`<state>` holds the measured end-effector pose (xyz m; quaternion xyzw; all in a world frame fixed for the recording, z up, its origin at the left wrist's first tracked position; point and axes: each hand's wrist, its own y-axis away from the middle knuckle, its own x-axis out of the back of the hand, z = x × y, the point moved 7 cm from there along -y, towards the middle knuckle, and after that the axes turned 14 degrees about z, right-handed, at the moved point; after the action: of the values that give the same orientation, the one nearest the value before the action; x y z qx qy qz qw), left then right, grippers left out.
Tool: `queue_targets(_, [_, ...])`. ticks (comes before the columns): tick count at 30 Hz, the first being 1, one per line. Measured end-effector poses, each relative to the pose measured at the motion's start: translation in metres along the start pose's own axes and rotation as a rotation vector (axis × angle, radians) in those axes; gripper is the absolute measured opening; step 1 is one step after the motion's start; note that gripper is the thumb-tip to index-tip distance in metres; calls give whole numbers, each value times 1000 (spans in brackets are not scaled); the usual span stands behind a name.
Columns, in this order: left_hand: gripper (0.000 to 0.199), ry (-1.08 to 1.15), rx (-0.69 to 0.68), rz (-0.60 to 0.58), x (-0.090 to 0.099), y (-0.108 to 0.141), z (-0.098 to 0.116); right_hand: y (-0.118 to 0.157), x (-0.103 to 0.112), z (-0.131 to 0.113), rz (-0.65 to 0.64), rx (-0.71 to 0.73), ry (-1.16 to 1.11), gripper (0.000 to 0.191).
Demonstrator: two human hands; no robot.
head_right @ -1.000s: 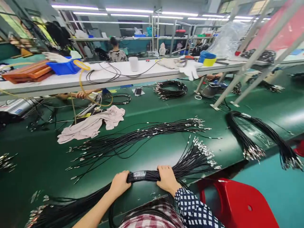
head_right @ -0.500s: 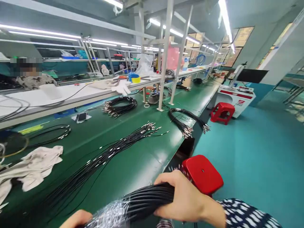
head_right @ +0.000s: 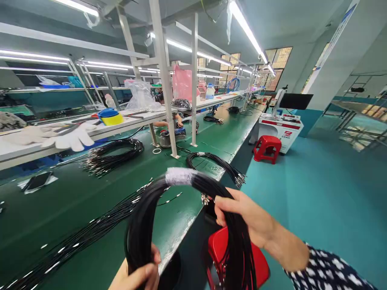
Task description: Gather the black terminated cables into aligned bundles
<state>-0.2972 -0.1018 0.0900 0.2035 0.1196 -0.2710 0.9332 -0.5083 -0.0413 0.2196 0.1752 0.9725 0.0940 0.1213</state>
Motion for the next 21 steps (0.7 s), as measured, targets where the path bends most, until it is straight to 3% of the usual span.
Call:
queue_targets(2, [25,161,-26,-33,-21,-14,21,-21,15,-30,-109,54,7,63])
queue_targets(4, [21,245,-89,-74,-32,-25,53,-42,31,-36,-192,90,27,76])
queue_targets(5, [19,253,-121,-84,-33,-31,68,-50,37,-25,-264,64,41,68])
queue_targets(7, [17,227,-154,-53,-27,-47,85,-61,46,21,-426,-45,92,59])
queue_targets(8, [16,203,-154,-16,-20,-58,87,-67,53,48,-441,-80,92,60])
queue_targets(10, [17,139,-133,78,-1,-81,78,-77,63,97,-440,-189,-147,76])
queue_targets(12, [19,79,-110,156,18,-104,61,-91,74,138,-316,-324,-311,84])
queue_targets(14, [22,57,-83,193,32,-122,44,-103,80,166,-173,-475,-364,80])
queue_targets(17, [23,107,-38,195,42,-140,32,-123,79,173,-50,-628,-335,69])
queue_targets(21, [27,147,-2,260,53,-159,39,-170,72,150,-98,-672,-243,68])
